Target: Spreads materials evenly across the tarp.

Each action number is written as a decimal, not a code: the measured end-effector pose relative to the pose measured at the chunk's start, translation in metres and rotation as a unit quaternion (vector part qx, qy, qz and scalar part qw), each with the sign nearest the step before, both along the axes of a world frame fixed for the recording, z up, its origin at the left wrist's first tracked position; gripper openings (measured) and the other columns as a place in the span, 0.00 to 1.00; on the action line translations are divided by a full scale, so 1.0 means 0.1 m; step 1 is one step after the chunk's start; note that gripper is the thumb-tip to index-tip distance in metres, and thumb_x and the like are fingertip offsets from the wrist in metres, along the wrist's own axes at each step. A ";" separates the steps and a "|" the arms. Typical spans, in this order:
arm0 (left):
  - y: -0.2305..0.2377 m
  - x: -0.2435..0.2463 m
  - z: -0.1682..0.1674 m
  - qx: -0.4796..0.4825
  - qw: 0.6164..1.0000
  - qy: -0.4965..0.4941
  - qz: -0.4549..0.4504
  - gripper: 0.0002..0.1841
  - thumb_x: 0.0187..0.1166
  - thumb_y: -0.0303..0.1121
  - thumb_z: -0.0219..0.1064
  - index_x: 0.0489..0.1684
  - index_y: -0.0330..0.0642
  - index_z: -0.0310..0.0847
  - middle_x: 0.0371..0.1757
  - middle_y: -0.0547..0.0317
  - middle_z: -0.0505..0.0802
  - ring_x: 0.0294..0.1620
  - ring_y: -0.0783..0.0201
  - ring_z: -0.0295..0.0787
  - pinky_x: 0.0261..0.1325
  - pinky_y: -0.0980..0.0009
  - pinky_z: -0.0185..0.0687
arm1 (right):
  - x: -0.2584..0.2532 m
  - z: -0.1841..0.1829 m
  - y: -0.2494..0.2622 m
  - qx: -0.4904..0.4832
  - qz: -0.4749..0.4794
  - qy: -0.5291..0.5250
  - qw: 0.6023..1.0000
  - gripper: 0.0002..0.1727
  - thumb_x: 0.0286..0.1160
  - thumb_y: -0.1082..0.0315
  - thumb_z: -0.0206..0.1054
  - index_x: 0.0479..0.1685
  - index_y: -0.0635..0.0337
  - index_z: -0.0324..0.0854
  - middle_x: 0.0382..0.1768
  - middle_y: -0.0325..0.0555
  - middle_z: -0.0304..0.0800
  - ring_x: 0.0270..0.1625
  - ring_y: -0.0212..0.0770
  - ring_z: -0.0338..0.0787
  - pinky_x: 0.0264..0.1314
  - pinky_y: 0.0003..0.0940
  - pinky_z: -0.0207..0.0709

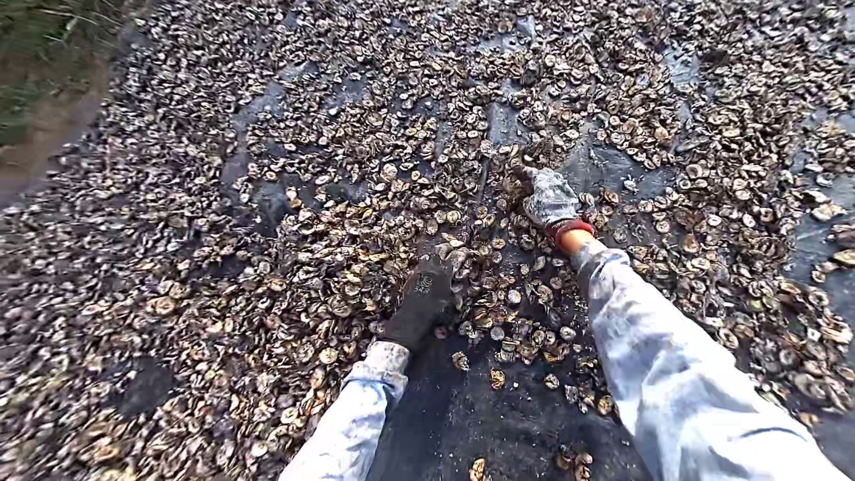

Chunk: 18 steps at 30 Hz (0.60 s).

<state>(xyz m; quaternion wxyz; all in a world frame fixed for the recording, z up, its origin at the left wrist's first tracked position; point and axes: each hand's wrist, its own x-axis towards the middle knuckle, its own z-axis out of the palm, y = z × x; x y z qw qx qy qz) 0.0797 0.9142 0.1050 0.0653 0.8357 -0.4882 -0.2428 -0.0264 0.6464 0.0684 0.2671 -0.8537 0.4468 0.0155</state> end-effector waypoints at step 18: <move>0.52 -0.22 0.56 -0.116 0.933 0.324 0.108 0.41 0.70 0.27 0.75 0.89 0.52 0.64 0.74 0.49 0.85 0.68 0.55 0.85 0.69 0.52 0.81 | -1.18 0.71 0.94 0.194 0.024 0.021 0.981 0.20 0.87 0.54 0.62 0.73 0.48 0.82 0.61 0.55 0.91 0.61 0.55 0.90 0.67 0.62 0.77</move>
